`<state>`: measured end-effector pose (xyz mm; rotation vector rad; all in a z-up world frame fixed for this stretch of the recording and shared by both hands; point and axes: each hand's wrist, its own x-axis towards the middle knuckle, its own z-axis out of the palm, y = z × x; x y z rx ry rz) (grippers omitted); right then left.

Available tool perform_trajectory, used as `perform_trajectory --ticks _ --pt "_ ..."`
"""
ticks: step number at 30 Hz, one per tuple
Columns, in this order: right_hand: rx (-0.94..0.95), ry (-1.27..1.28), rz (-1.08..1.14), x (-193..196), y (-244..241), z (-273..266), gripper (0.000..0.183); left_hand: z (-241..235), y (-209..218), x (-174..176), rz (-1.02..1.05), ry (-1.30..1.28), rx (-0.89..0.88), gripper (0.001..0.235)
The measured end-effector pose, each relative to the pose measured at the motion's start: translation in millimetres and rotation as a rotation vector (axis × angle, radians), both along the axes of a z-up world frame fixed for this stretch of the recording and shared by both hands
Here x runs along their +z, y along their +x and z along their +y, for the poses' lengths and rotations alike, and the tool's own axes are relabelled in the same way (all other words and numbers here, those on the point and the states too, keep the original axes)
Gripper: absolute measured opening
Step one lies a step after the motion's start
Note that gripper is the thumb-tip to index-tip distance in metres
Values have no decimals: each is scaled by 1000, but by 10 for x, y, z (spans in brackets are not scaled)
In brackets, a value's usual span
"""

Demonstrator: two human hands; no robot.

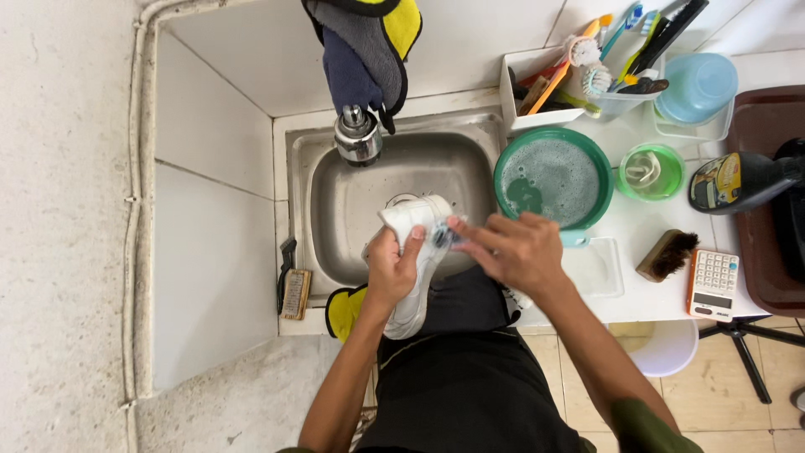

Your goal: The person scrubs a white sneaker in a sink using a brush and soapy water, then wipes the shoe with a yellow cloth. The person repeats the scrubbing and wiping process on different parts of the shoe.

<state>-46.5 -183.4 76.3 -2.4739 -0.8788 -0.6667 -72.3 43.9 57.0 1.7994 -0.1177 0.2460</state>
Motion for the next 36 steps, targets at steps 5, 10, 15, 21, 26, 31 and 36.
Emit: perform_trajectory --ticks 5,10,15,21,26,31,36 --pt "-130 26 -88 -13 40 -148 19 -112 -213 -560 -7 126 -58 40" --pt "59 79 -124 -309 -277 -77 10 -98 -23 -351 57 -57 55 39" --pt "-210 259 -104 -463 -193 -140 25 -18 183 -302 22 -61 -30 39" --pt "-295 213 194 -1203 -342 -508 16 172 146 -1006 58 -137 -22 32" --pt "-763 -167 424 -1324 79 -901 29 -70 101 -27 64 -144 -184 19" --pt "-760 -306 605 -1484 150 -963 31 -490 80 28 47 -169 -45 44" --pt "-506 368 534 -300 -58 -803 35 -781 255 195 -27 -157 202 62"
